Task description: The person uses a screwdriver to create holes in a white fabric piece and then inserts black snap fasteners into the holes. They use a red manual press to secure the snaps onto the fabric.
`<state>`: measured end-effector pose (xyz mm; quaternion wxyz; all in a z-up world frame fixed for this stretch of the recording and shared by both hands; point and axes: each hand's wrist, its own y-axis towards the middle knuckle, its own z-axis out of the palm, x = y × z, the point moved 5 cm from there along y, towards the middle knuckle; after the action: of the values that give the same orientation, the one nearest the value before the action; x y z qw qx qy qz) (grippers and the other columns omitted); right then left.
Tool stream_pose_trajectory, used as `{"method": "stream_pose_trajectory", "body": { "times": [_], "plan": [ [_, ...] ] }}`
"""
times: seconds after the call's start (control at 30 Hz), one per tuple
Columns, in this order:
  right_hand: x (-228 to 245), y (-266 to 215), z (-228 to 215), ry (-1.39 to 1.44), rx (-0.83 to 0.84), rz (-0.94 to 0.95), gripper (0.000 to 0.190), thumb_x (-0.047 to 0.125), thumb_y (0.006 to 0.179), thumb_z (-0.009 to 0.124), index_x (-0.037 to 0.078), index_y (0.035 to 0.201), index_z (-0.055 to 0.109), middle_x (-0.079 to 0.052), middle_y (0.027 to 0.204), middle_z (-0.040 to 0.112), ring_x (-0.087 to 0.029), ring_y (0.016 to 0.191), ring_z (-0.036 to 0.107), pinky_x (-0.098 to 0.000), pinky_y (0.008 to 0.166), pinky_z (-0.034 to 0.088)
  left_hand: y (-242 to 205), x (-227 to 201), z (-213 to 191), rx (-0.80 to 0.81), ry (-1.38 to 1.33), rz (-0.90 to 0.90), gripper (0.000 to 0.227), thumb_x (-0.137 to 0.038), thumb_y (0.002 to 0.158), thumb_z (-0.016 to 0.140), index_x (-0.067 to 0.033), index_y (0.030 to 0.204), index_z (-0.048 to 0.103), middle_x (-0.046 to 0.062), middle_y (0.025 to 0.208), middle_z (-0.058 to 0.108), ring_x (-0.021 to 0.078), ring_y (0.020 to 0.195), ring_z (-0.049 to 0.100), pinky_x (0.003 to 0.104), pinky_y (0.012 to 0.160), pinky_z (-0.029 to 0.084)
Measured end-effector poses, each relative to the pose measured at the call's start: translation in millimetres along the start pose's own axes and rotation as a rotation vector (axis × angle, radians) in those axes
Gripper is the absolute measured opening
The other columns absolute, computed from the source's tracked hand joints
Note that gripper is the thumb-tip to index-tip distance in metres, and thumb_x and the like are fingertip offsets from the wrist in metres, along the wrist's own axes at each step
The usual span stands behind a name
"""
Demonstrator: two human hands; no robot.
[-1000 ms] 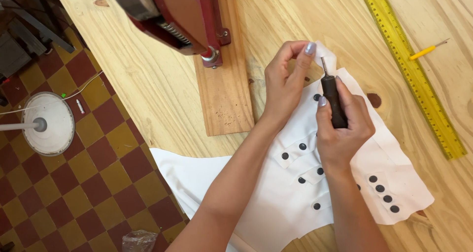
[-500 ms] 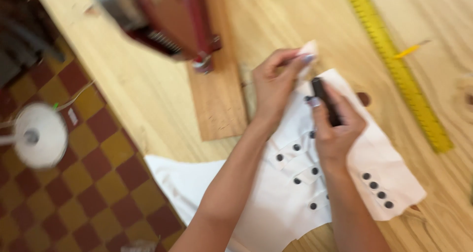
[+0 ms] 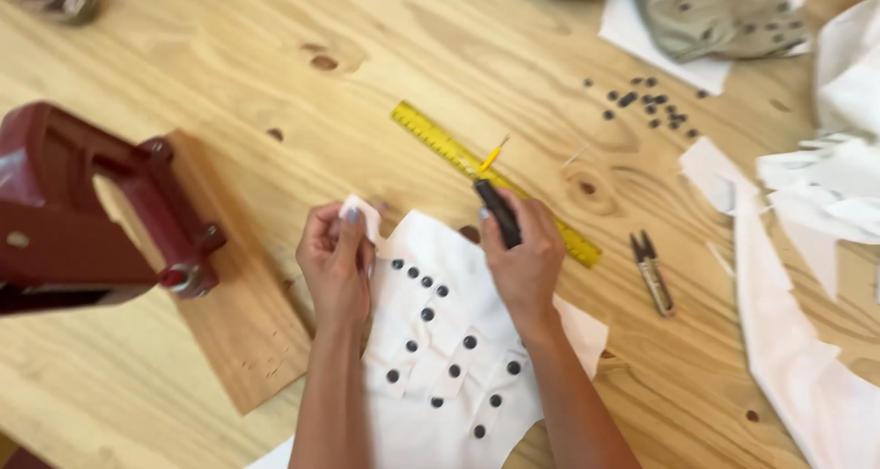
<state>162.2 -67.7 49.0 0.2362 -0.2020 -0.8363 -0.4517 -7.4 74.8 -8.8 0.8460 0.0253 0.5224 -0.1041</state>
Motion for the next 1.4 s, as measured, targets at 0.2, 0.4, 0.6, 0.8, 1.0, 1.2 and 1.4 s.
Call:
{"method": "stream_pose_trajectory", "body": {
  "times": [0.2, 0.4, 0.6, 0.8, 1.0, 1.2, 1.4],
  "plan": [
    [-90.0, -19.1, -15.3, -0.349, 0.045, 0.222, 0.032, 0.015, 0.083, 0.084, 0.012, 0.114, 0.078, -0.005, 0.103, 0.067, -0.031, 0.1, 0.062, -0.0474, 0.086, 0.046, -10.2, 12.7, 21.3, 0.381, -0.059, -0.178, 0.016, -0.012, 0.098, 0.066, 0.0017, 0.106, 0.062, 0.027, 0.091, 0.076, 0.0167, 0.049, 0.065, 0.017, 0.04, 0.037],
    [-15.9, 1.1, -10.6, -0.16, -0.024, -0.122, 0.029, 0.014, 0.1, 0.069, 0.009, 0.128, 0.074, -0.009, 0.122, 0.066, -0.03, 0.113, 0.06, -0.0427, 0.102, 0.04, -13.5, 4.1, 20.9, 0.422, 0.196, -0.046, 0.011, -0.006, 0.087, 0.08, 0.0035, 0.092, 0.076, 0.015, 0.097, 0.068, 0.0195, 0.088, 0.064, 0.032, 0.08, 0.057],
    [-6.1, -30.9, 42.5, 0.808, 0.592, 0.4, 0.089, 0.071, 0.099, 0.042, 0.008, 0.162, 0.036, -0.016, 0.141, 0.06, -0.03, 0.145, 0.039, -0.0546, 0.124, 0.022, -4.8, 22.5, 11.5, 0.394, -0.037, -0.061, 0.014, -0.009, 0.09, 0.078, 0.0032, 0.096, 0.078, 0.01, 0.082, 0.067, 0.0075, 0.052, 0.047, 0.019, 0.045, 0.04],
    [-13.9, -15.0, 12.4, 1.045, 0.696, 0.524, 0.056, 0.01, 0.094, 0.062, -0.007, 0.146, 0.051, -0.011, 0.059, 0.061, -0.015, 0.046, 0.06, -0.025, 0.046, 0.053, 3.3, 20.7, -0.7, 0.185, -0.06, -0.218, 0.019, -0.013, 0.09, 0.078, 0.0027, 0.1, 0.078, 0.006, 0.055, 0.057, 0.0069, 0.036, 0.043, 0.018, 0.037, 0.031],
    [-64.9, -41.6, -60.8, 0.617, 0.92, 0.794, 0.067, 0.02, 0.091, 0.063, 0.011, 0.155, 0.048, -0.018, 0.065, 0.072, -0.026, 0.059, 0.071, -0.0337, 0.046, 0.05, 4.3, 12.2, -4.9, 0.035, -0.121, -0.41, 0.014, -0.016, 0.088, 0.077, -0.0043, 0.09, 0.071, 0.006, 0.045, 0.054, 0.0096, 0.032, 0.044, 0.019, 0.033, 0.018],
    [-131.8, -113.0, -149.0, 0.419, 0.727, 0.929, 0.02, 0.001, 0.088, 0.069, -0.008, 0.099, 0.084, -0.02, 0.059, 0.076, -0.022, 0.045, 0.065, -0.033, 0.041, 0.051, -3.0, 28.1, -1.7, 0.377, -0.018, -0.377, 0.026, -0.002, 0.082, 0.078, -0.003, 0.107, 0.07, 0.006, 0.081, 0.072, 0.0082, 0.054, 0.059, 0.02, 0.048, 0.049],
    [-110.1, -89.0, -163.9, 0.182, 0.981, 1.008, 0.026, 0.016, 0.089, 0.076, 0.007, 0.108, 0.092, -0.005, 0.084, 0.085, -0.014, 0.066, 0.07, -0.0268, 0.063, 0.055, -19.4, -1.7, 21.4, 0.778, 0.334, -0.371, 0.014, 0.005, 0.086, 0.07, -0.0004, 0.092, 0.082, 0.008, 0.082, 0.078, 0.0098, 0.055, 0.062, 0.022, 0.055, 0.049]
  ]
}}
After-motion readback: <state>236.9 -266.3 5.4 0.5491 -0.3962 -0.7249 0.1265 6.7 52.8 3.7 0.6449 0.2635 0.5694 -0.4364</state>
